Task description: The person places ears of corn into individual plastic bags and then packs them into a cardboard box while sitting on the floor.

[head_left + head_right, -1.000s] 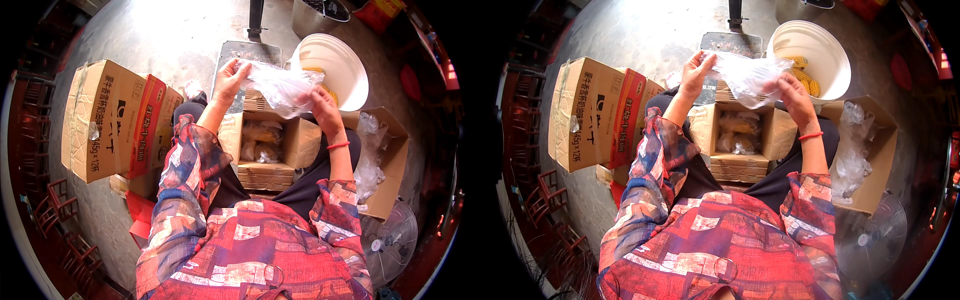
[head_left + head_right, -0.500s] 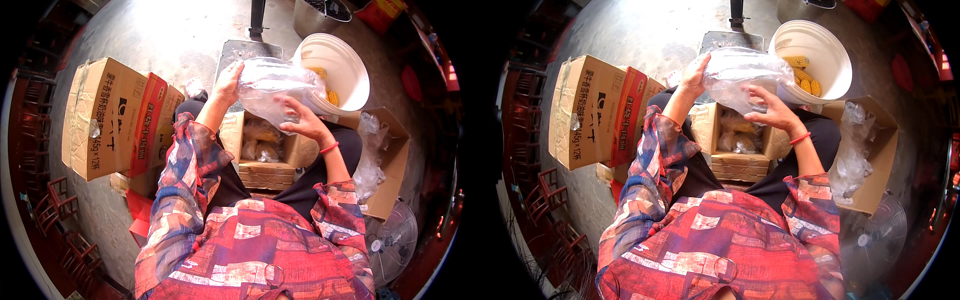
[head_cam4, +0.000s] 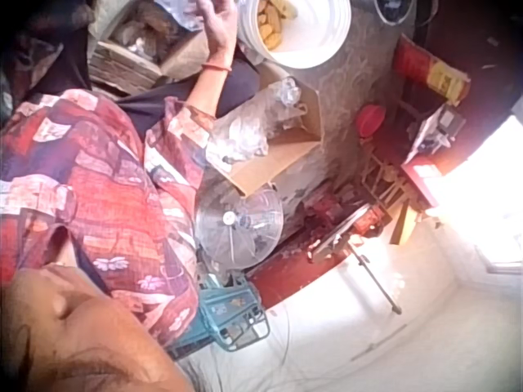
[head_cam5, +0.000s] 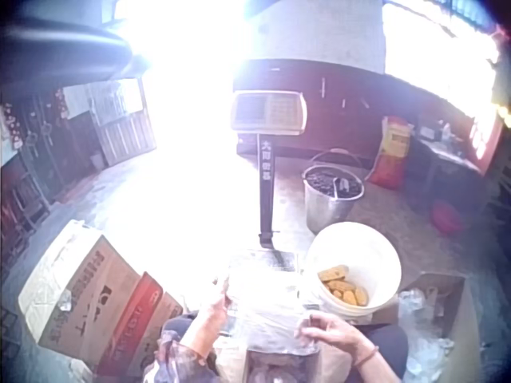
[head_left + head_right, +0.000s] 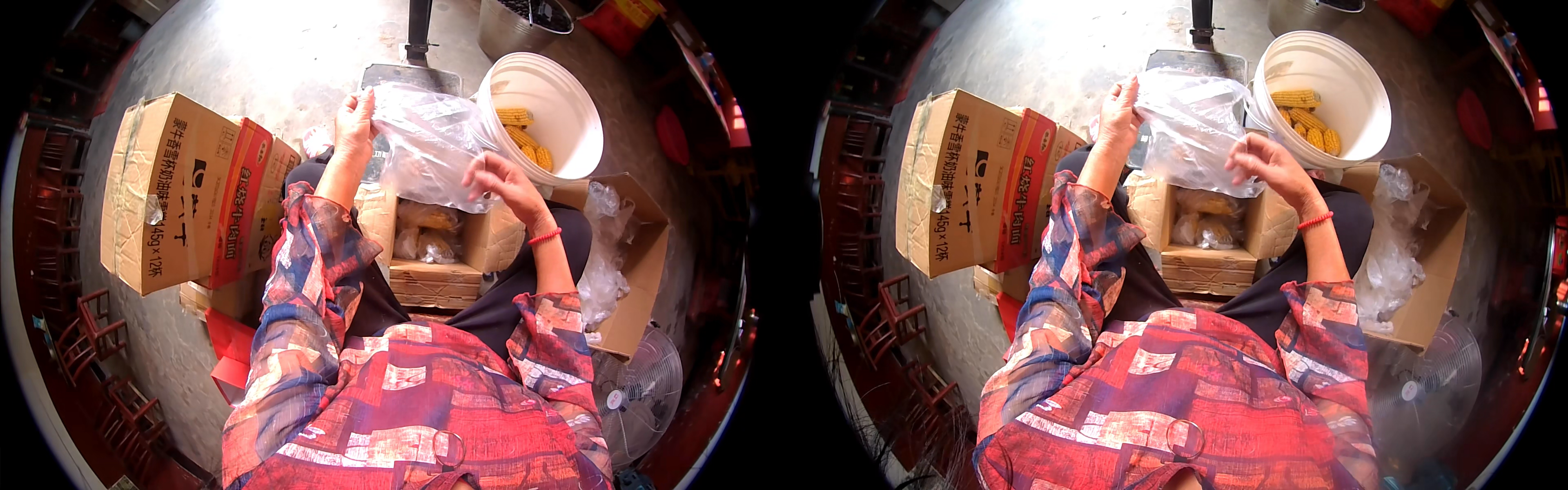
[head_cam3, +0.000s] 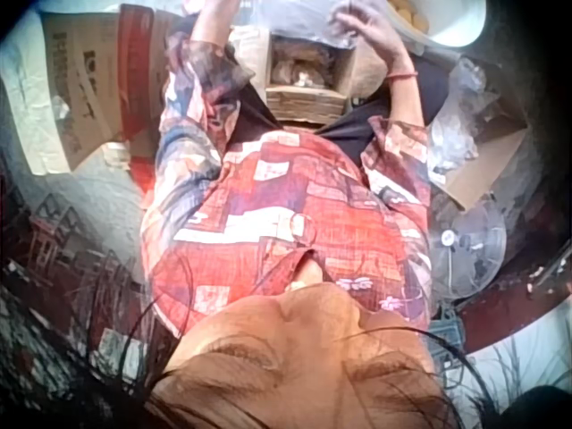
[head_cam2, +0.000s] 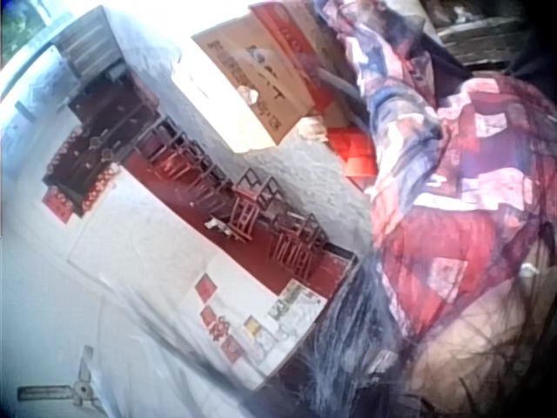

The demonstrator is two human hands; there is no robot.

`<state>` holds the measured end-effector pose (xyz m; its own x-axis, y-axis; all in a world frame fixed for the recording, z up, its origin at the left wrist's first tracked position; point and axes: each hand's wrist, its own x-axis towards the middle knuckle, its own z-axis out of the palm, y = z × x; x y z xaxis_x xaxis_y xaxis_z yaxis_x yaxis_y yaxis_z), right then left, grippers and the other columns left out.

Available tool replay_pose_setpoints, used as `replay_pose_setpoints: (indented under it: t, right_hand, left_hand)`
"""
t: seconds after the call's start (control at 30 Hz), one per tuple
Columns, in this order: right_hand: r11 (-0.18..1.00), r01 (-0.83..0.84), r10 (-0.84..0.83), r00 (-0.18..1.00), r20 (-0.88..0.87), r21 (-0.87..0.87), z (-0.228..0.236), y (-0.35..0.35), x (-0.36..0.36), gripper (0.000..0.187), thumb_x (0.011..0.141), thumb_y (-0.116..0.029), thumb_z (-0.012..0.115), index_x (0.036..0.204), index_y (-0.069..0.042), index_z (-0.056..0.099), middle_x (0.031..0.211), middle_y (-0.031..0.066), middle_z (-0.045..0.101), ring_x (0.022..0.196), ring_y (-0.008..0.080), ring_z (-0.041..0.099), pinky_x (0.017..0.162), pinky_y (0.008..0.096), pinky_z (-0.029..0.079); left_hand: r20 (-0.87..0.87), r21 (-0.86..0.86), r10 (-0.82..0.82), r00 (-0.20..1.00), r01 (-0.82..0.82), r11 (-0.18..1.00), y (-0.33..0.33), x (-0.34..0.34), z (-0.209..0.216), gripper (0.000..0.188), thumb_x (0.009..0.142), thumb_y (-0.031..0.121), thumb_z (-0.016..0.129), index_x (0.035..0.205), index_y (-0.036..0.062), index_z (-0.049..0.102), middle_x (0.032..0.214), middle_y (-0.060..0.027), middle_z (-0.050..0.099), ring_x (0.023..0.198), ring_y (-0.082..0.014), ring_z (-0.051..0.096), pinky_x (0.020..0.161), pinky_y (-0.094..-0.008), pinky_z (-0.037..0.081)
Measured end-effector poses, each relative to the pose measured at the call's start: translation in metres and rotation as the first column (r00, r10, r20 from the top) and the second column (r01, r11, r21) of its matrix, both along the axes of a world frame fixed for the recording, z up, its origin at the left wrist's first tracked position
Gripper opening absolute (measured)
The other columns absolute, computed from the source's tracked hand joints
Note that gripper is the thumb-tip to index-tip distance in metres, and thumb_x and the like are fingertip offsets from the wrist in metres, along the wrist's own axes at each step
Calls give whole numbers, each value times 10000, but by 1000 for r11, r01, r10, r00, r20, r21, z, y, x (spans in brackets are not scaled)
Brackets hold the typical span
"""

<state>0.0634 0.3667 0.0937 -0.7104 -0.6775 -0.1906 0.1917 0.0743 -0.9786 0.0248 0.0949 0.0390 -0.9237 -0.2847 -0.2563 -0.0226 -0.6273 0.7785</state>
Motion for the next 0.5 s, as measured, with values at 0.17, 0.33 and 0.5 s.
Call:
replay_pose_setpoints:
  t: [0.17, 0.33, 0.5]
  right_hand:
    - [998, -48, 41, 990, 133, 50, -19, 2, 0, 114, 873, -108, 563, 952, -36, 602, 787, 2, 575, 670, 79, 555, 645, 218, 467]
    - [979, 203, -203, 979, -2, -26, -15, 5, -4, 141, 864, -60, 538, 987, -22, 595, 804, 5, 566, 711, 75, 529, 676, 219, 458]
    - [999, 30, -33, 997, 75, 34, -4, -3, 1, 334, 829, -81, 602, 1155, -49, 534, 827, 1, 546, 735, 70, 522, 686, 216, 450]
  left_hand:
    - [159, -25, -295, 942, 302, 953, 6, 1, 7, 603, 806, 487, 619, 1222, 93, 430, 1063, -69, 536, 937, -172, 546, 778, -341, 459]
    - [432, -326, -445, 784, 596, 733, 18, 11, 14, 512, 759, 426, 694, 1122, 88, 565, 913, -5, 592, 759, -85, 534, 687, -223, 419]
    - [150, -430, -286, 947, 323, 843, 14, 4, -17, 208, 816, 194, 678, 950, 38, 651, 808, 31, 624, 674, -35, 500, 624, -189, 400]
